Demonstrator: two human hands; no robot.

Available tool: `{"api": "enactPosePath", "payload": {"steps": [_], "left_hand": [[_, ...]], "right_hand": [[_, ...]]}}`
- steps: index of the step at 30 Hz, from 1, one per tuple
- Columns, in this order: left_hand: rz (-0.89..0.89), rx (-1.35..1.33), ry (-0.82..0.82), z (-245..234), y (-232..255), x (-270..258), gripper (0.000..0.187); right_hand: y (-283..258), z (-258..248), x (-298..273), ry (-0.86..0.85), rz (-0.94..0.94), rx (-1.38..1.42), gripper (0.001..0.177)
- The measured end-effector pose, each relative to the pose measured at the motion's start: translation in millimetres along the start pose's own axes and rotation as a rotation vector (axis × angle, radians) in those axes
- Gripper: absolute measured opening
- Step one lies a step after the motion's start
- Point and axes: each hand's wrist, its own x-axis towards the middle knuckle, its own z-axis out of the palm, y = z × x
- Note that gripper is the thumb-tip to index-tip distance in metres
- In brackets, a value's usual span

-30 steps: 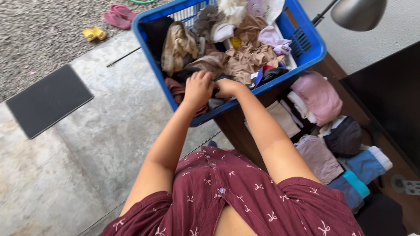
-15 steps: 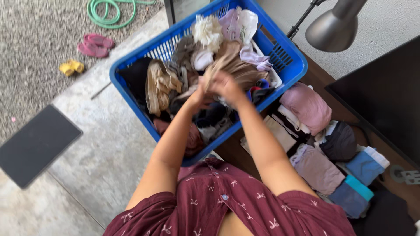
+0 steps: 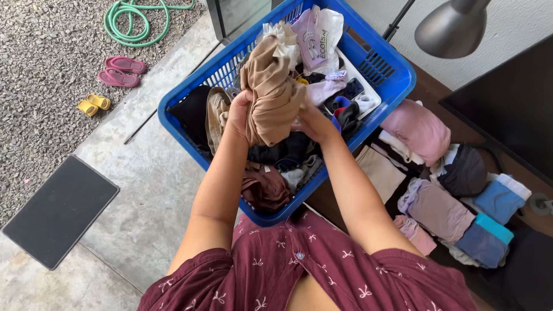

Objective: The person takes various items of clothing from a laundry basket and folds them on a desk, creating organized stacks.

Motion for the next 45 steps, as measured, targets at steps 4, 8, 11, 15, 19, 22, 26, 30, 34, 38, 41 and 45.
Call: {"api": "enactPosePath", "payload": {"steps": [4, 8, 11, 15, 19, 22, 26, 30, 34, 38, 41, 45], "left_hand": [[0.088, -0.058, -0.143, -27.8, 10.1, 8.8, 0.043], [0.154, -0.015, 0.000, -38.6, 25.8, 16.6, 0.046], [0.121, 0.195, 0.237, -17.8, 26.5, 23.3, 0.050], [0.308, 2.352, 0.612, 57.0, -20.0, 16.0, 0.052], [0.772, 1.746, -0.535, 173.4, -99.4, 28.4, 0.067], [0.304, 1.776, -0.281, 241.6, -150.9, 31.2, 0.064], [0.396, 1.725, -0.591, 264.6, -213.4, 31.2, 0.072], [-0.233, 0.985, -0.382, 253.5, -296.3, 43.3, 0.086], [-0.093, 0.993, -1.016, 261.6, -365.8, 34.2, 0.079], [0.142, 1.472, -0.966, 293.6, -406.7, 14.0, 0.049], [0.545, 1.833, -0.994, 317.8, -408.4, -17.9, 0.033], [0.648, 1.846, -0.295, 317.2, -395.5, -50.0, 0.032]], "right_hand": [[21.9, 6.0, 12.6, -0.346, -0.120, 0.421, 0.061], [3.2, -33.0, 5.6, 0.014, -0.358, 0.506, 0.061], [-66.4, -63.0, -41.1, 0.498, -0.657, 0.089, 0.061], [-171.8, -44.1, -134.1, 0.540, -0.872, -0.403, 0.050], [-221.3, -11.6, -205.5, 0.280, -0.838, -0.882, 0.045], [-231.3, -25.3, -272.3, 0.201, -0.826, -0.487, 0.043], [-215.6, -64.8, -351.3, 0.061, -0.847, -0.005, 0.041], [-194.4, -119.7, -439.9, 0.095, -0.771, -0.161, 0.038], [-180.7, -150.9, -520.0, 0.177, -0.602, -0.701, 0.031], [-160.9, -153.9, -575.5, 0.375, -0.764, -0.394, 0.037], [-143.3, -154.3, -598.8, 0.452, -0.703, -0.575, 0.045], [-87.6, -145.7, -575.8, 0.455, -0.635, -0.287, 0.053]]}}
